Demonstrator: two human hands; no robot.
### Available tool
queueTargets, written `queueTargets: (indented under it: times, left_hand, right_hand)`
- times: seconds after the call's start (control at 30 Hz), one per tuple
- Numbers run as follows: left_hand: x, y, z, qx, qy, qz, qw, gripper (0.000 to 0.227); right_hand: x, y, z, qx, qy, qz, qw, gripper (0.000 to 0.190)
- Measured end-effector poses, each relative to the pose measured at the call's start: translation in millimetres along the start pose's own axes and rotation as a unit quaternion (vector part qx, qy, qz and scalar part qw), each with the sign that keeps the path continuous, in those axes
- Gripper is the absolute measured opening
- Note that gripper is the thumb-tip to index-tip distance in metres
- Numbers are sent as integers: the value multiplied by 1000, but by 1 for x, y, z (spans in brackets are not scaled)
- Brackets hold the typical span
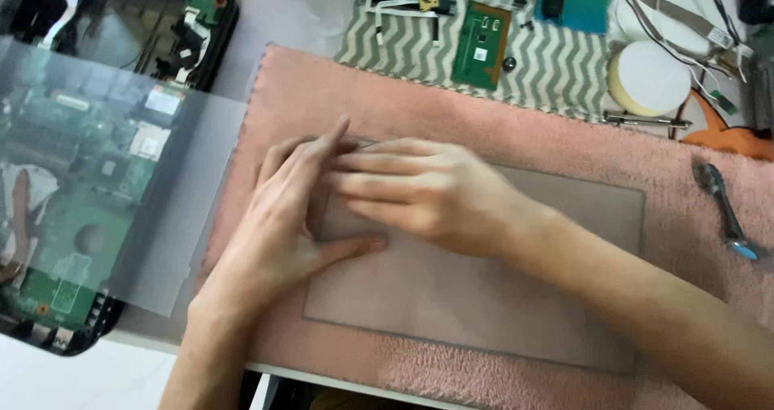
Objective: The person scrubs a rectangular glass pane resting on a pink towel using a toothbrush. They then wipe the surface with a round sponge and finish by cleaning the glass with a gray cloth.
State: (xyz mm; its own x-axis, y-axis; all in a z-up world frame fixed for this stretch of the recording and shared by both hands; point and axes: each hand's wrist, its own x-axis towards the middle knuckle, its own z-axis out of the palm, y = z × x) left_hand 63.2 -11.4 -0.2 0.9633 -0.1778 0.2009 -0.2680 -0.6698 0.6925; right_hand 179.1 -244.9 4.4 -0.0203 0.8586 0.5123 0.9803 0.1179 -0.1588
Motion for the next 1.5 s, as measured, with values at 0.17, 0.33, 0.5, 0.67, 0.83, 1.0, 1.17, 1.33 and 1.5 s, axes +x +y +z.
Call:
queueTargets:
  times: [0.17,0.33,0.5,0.67,0.83,1.0,1.17,1.33,1.5]
  left_hand:
    - [1,-4,3,22,11,6,1000,123]
    - [3,1,0,25,-4,3,1000,123]
    - [5,10,-2,33,-15,-62,997,129]
    - [6,22,-2,27,-14,-96,995,131]
    - [10,30,-2,35,-18,-123,992,105]
    - [5,18,2,38,-17,-101,994,134]
    - [-4,34,-1,-20,27,-150,988,110]
    - [-22,30,4,-5,41,-89,995,85]
    - [-39,20,14,45,54,-45,997,86]
  right_hand:
    - [-4,-2,20,-35,-17,25,999,24]
    - [-53,-12,-20,-48,-117,73,989,42]
    - [-119,-39,-78,-68,-132,165,975,43]
    - [-196,-69,-128,-33,-184,280,942,51]
    - [-260,-82,-166,-47,-208,356,910,64]
    - [-241,-84,-190,-132,-178,486,845,65]
    - [-200,-59,-191,-89,-112,490,860,57]
    - [-155,-25,-180,-4,-88,542,836,56]
    - [-123,20,-162,31,-78,568,819,63]
